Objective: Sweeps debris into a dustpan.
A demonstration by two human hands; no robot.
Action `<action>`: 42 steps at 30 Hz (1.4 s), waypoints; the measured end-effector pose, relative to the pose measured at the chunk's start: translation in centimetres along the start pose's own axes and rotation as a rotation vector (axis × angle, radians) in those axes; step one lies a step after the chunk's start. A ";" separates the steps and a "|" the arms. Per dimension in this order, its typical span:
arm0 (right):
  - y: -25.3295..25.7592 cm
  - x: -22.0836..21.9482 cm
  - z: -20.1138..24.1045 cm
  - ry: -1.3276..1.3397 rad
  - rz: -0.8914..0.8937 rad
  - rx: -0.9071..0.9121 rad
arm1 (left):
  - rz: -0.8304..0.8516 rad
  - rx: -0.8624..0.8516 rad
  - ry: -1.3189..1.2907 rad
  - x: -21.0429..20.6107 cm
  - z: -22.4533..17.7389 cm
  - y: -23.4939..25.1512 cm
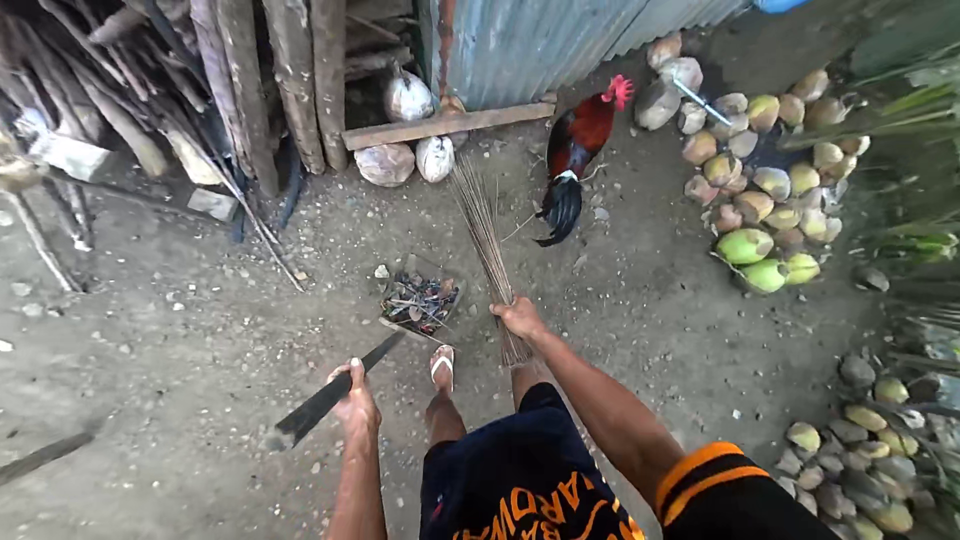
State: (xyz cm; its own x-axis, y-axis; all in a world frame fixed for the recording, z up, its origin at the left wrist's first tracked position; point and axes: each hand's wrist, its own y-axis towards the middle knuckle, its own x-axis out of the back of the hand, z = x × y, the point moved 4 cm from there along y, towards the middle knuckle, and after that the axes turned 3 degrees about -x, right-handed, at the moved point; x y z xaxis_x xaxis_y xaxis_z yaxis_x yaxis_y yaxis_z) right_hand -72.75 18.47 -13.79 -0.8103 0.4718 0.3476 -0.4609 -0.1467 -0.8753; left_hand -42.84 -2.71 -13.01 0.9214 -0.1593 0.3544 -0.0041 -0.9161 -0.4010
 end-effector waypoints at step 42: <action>27.8 13.3 11.6 -0.249 -0.201 -0.182 | -0.045 -0.060 0.139 -12.0 -1.2 -0.5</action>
State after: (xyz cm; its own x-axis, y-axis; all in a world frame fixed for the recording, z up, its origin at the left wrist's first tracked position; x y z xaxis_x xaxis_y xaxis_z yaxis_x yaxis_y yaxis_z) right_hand -100.48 10.59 -29.59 -0.7838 0.2459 0.5702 -0.5660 0.0947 -0.8189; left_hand -54.36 -0.76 -16.08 0.8584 -0.1633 0.4862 0.0090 -0.9430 -0.3327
